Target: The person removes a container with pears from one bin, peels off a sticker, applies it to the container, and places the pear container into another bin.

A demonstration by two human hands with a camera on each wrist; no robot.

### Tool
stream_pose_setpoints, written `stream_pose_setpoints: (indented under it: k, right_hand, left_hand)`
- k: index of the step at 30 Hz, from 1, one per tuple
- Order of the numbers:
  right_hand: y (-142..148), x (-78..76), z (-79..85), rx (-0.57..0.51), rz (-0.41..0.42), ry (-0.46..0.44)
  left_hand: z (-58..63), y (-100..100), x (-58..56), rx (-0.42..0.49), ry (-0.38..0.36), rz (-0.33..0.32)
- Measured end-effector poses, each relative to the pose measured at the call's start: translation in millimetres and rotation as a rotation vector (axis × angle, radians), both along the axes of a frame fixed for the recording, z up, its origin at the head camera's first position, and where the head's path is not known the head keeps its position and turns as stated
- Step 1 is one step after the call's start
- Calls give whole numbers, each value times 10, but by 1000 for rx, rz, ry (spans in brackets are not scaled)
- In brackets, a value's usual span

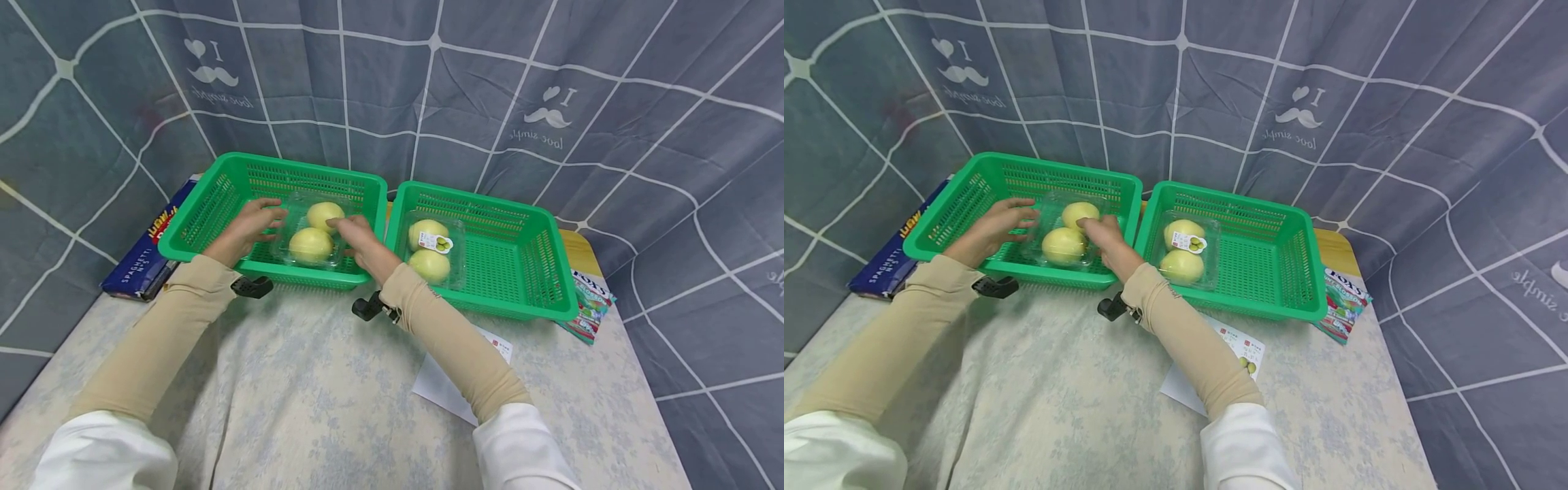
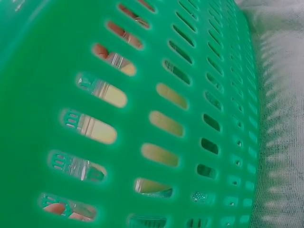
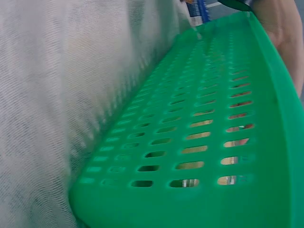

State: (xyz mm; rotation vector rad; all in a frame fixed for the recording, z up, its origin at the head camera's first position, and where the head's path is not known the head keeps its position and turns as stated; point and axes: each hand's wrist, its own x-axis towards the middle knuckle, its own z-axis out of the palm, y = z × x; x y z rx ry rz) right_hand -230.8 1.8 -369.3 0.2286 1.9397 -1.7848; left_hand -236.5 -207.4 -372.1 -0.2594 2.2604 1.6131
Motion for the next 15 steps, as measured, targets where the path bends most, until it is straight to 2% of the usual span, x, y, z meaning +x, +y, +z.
stream_pose_setpoints:
  k: [9,15]
  right_hand:
    - [27,-28,-12,-5,4,-23]
    - [21,-42,-4,-18,1,-30]
  left_hand:
    - [3,4,-3,-26,-14,-23]
    - [3,-36,14,-48,3,-31]
